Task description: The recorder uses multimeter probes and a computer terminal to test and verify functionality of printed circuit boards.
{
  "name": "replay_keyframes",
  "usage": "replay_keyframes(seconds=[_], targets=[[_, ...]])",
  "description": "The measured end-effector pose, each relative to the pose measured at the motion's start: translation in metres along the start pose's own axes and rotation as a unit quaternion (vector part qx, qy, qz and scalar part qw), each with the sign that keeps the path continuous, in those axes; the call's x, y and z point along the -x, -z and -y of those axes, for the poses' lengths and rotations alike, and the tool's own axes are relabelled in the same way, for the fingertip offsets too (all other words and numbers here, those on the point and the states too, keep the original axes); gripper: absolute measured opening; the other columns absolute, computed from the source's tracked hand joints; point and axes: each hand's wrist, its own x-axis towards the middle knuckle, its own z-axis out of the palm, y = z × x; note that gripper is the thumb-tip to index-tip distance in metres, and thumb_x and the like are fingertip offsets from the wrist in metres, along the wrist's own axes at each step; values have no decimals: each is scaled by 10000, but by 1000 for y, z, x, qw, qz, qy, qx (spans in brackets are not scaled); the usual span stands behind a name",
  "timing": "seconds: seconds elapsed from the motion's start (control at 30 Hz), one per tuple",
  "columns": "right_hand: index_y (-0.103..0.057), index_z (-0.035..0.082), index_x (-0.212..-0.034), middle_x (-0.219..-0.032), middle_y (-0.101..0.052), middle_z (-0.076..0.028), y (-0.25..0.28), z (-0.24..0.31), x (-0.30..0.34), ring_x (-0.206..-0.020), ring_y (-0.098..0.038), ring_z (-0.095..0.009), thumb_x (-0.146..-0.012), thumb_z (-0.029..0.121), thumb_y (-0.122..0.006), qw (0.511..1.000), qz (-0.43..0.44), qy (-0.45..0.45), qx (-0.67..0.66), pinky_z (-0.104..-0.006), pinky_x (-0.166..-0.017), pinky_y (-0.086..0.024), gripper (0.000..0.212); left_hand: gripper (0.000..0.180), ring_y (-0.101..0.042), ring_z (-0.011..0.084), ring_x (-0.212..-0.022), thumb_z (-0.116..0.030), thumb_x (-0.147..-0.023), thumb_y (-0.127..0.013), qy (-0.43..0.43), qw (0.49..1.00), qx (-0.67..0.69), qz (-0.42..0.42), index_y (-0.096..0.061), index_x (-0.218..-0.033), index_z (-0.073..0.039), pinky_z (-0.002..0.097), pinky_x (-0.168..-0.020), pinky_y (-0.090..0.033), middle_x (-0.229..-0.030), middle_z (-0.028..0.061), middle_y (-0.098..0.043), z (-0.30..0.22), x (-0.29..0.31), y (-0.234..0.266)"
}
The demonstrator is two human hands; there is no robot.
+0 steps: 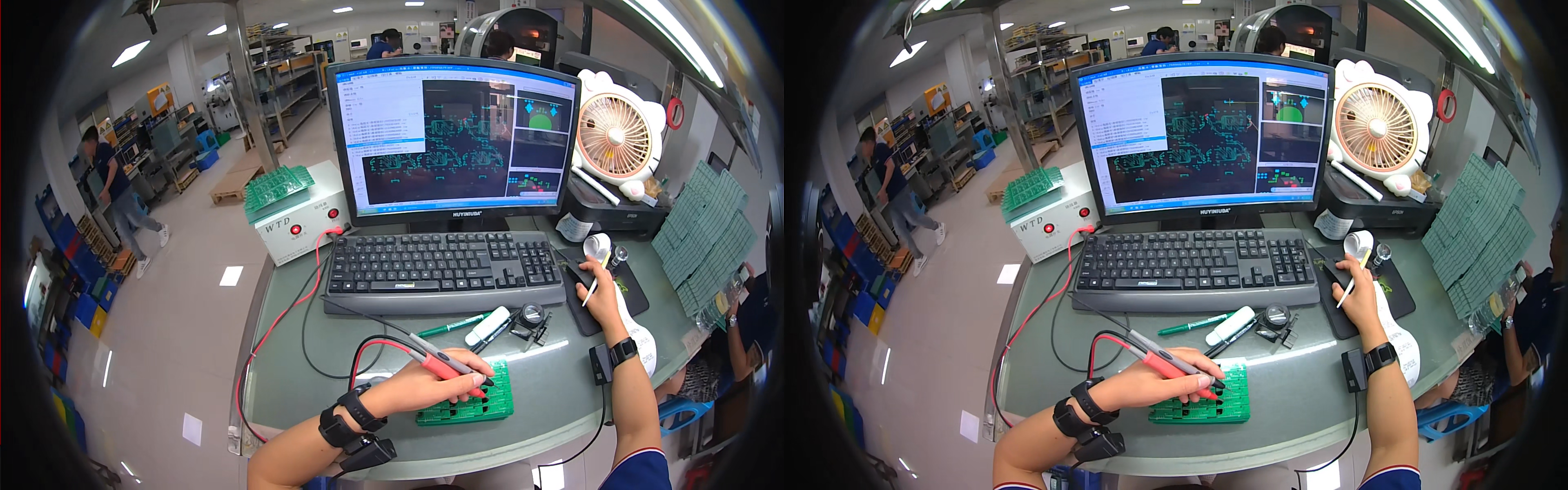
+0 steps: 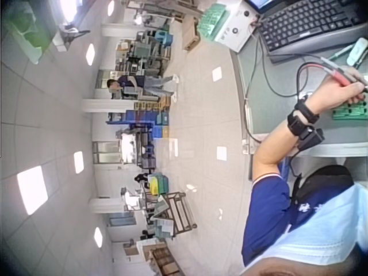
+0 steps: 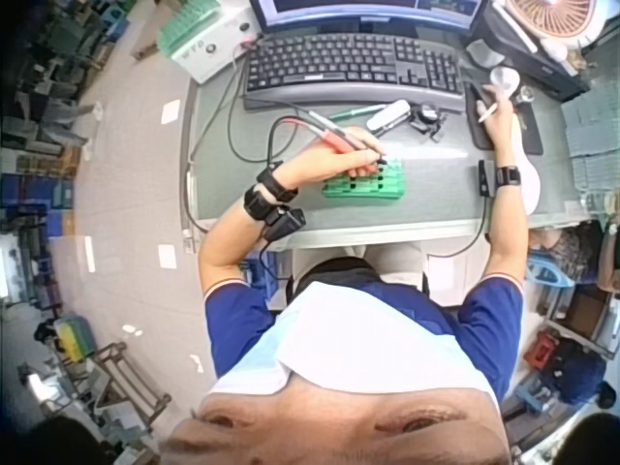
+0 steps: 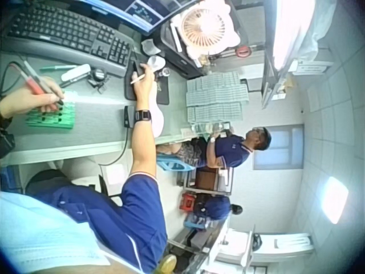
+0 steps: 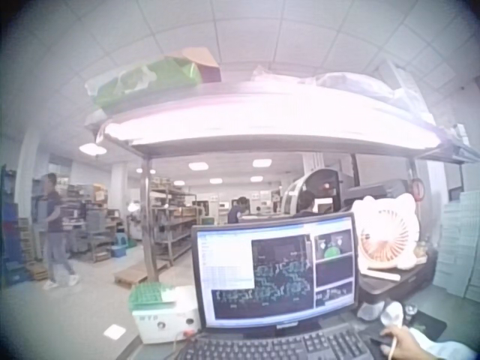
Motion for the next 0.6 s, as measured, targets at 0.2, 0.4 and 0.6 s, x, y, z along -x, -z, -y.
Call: replay_keyframes(seconds=[0.2,0.4,0.6], targets=[[-566,53,-1114,-1297,-553,-149,0,0,0,-1110,-527,-358,-695,71,-668,1000,-5,1,7,-407,-983,-397,432,302,-610,99,-807,-267,-957,-572,-2,1000,4,-5,-635,-1146,-40,233,-657,-507,-1006,55,-591,0,0,-1],[-564,51,-1121,-1274,-566,-144,0,1,0,-1106,-530,-351,-694,72,-667,1000,-3,-2,9,-404,-982,-397,440,308,-633,94,-778,-281,-945,-577,-18,1000,-2,-14,-632,-1124,-37,227,-616,-495,-1002,46,-632,0,1,-2],[-567,57,-1110,-1302,-551,-148,0,-1,0,-1104,-533,-351,-694,74,-666,1000,-3,-1,6,-404,-979,-398,428,311,-632,95,-779,-280,-946,-575,-20,1000,-4,-12,-631,-1123,-31,229,-616,-496,-998,49,-633,2,0,-1]])
